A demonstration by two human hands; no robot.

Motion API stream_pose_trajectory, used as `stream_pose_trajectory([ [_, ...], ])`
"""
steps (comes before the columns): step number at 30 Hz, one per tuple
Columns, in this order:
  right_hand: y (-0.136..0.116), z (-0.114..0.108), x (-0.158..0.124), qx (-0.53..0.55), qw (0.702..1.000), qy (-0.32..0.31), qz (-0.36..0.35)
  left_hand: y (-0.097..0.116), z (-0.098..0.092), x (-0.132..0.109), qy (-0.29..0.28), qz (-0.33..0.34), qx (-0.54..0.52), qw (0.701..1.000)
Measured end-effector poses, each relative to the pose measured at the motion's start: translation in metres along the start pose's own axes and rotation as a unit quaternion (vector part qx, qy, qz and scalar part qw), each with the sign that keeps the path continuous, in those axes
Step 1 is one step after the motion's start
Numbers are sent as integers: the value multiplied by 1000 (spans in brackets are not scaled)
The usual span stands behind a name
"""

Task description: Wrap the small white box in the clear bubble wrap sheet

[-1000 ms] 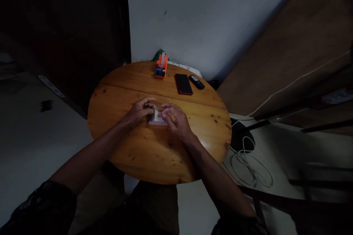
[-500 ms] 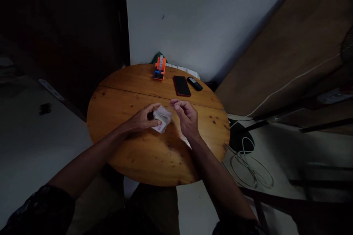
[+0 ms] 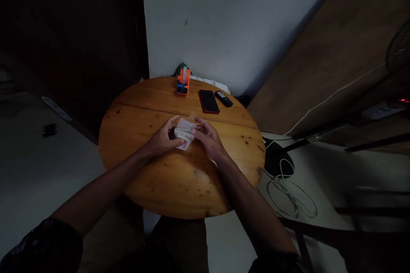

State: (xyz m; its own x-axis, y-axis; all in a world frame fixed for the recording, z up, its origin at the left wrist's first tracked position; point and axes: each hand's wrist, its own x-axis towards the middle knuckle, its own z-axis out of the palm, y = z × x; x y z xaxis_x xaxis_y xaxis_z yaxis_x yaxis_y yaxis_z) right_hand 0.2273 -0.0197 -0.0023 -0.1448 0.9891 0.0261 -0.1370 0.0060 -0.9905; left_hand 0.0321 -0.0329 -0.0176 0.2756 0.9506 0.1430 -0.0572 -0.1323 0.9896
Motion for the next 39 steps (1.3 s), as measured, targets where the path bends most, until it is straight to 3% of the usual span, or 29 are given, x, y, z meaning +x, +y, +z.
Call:
stream_pose_trajectory([
  [7,4,4,3,0,998,56,-38,-5,3,-1,-26,15,11,999],
  [12,-1,-2,7,26,994,100,-37,5,1,-3,-53,0,-21,998],
  [18,1,-10,11,56,994,98,-6,16,0,-3,-12,-85,-65,994],
  [22,-1,-11,8,-41,986,138,-87,14,-3,2,29,-145,-94,985],
  [24,-3,-8,3,-92,980,129,-122,14,-5,4,45,-146,-113,982],
  [26,-5,-1,-4,-113,985,73,-111,16,-6,5,44,-144,-139,979],
  [28,-4,6,-9,-131,987,16,-89,20,-7,3,25,-138,-165,976],
  [30,-1,12,-11,-165,983,-4,-78,25,-6,0,-2,-130,-177,976],
  [34,8,14,-7,-184,979,26,-88,27,-5,-4,-22,-118,-178,977],
  [39,3,0,2,-67,990,103,-68,21,-12,4,77,-66,-185,977],
])
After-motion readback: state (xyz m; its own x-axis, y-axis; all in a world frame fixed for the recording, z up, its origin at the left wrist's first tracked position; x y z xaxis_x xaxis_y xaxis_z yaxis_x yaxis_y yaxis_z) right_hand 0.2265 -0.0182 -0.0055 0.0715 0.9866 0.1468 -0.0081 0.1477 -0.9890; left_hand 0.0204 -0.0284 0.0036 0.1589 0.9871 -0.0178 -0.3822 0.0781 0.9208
